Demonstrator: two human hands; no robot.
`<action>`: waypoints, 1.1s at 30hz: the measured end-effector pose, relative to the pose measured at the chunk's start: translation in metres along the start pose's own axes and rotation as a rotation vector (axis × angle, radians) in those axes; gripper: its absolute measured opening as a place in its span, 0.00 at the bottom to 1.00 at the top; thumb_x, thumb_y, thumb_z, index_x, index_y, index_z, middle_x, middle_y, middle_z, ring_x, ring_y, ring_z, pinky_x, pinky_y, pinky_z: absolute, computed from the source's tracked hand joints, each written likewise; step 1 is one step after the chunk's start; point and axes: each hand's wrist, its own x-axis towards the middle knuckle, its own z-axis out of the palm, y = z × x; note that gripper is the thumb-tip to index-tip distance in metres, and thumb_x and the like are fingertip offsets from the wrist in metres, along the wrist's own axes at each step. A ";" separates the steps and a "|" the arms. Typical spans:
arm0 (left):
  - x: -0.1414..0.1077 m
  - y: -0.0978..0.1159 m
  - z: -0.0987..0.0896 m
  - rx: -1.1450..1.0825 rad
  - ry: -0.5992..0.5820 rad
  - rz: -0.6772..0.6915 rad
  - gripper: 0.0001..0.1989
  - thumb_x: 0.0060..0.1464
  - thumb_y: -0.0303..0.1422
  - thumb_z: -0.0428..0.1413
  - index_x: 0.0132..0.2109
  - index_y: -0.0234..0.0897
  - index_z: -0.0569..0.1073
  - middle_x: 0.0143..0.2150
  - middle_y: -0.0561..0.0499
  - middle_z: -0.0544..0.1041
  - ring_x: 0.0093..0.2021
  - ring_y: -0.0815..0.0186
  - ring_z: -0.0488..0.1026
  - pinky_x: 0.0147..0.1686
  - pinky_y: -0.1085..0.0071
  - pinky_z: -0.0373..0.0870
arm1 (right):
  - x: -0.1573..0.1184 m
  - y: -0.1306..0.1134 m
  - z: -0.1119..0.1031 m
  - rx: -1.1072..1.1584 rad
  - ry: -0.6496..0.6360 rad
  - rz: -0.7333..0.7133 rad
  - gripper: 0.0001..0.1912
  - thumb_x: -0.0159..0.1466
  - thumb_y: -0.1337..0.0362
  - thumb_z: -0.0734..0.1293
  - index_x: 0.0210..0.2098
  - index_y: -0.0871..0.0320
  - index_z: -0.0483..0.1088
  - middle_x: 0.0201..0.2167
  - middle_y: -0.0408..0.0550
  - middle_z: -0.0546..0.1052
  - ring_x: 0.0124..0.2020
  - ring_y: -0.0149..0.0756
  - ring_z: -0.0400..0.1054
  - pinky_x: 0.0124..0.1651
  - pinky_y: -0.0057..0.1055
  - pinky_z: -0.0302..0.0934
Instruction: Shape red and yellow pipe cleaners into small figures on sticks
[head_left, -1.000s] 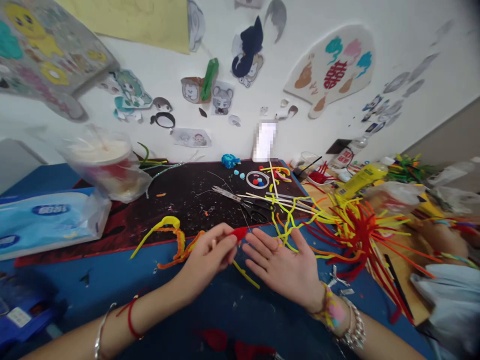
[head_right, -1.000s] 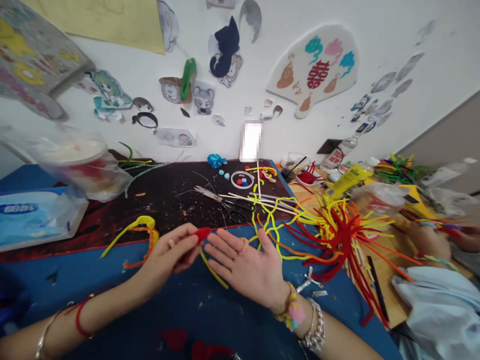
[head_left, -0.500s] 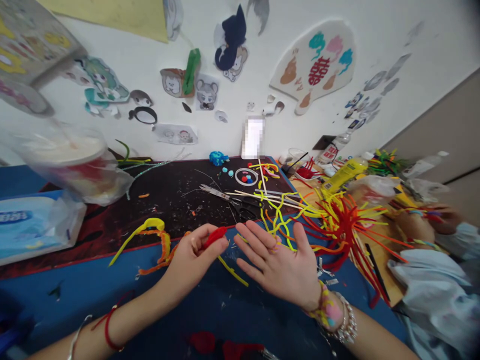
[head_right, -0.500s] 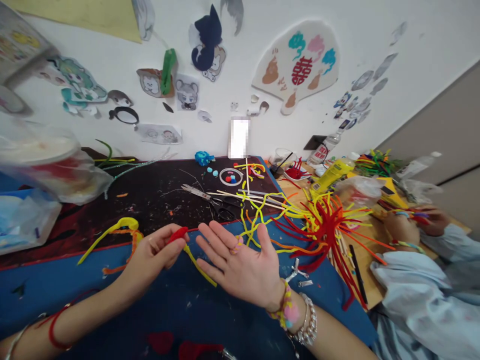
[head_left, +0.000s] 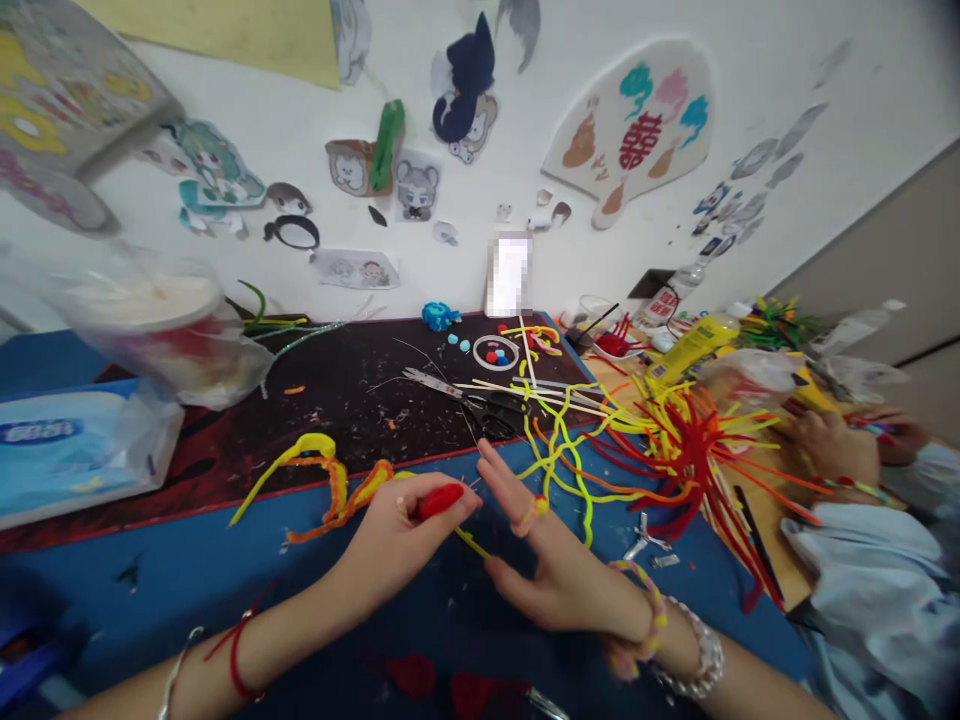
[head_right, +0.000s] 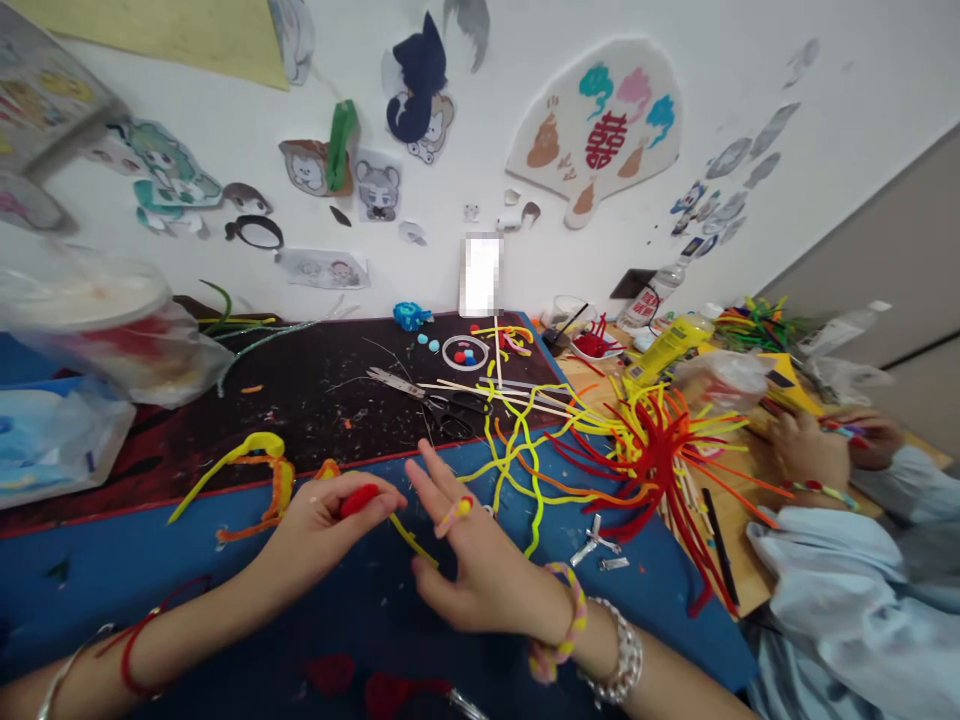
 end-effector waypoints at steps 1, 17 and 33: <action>0.000 0.000 0.001 0.000 -0.013 -0.005 0.13 0.50 0.41 0.54 0.32 0.34 0.74 0.25 0.54 0.70 0.27 0.71 0.62 0.27 0.76 0.60 | 0.000 0.003 0.004 -0.150 0.060 -0.029 0.34 0.61 0.70 0.57 0.63 0.49 0.37 0.66 0.45 0.32 0.65 0.43 0.30 0.63 0.50 0.34; -0.008 -0.004 0.025 -0.258 -0.244 -0.109 0.15 0.46 0.32 0.59 0.43 0.35 0.74 0.35 0.50 0.77 0.34 0.67 0.71 0.37 0.72 0.66 | 0.005 0.013 0.022 -0.414 0.116 -0.104 0.29 0.61 0.72 0.57 0.59 0.46 0.52 0.66 0.44 0.33 0.62 0.45 0.47 0.56 0.48 0.52; -0.006 0.005 -0.004 -0.014 0.028 0.111 0.08 0.50 0.35 0.56 0.36 0.36 0.76 0.33 0.51 0.78 0.33 0.67 0.72 0.34 0.73 0.69 | -0.003 -0.001 0.006 0.990 -0.192 0.173 0.38 0.50 0.55 0.62 0.60 0.49 0.51 0.62 0.45 0.53 0.63 0.44 0.45 0.57 0.47 0.50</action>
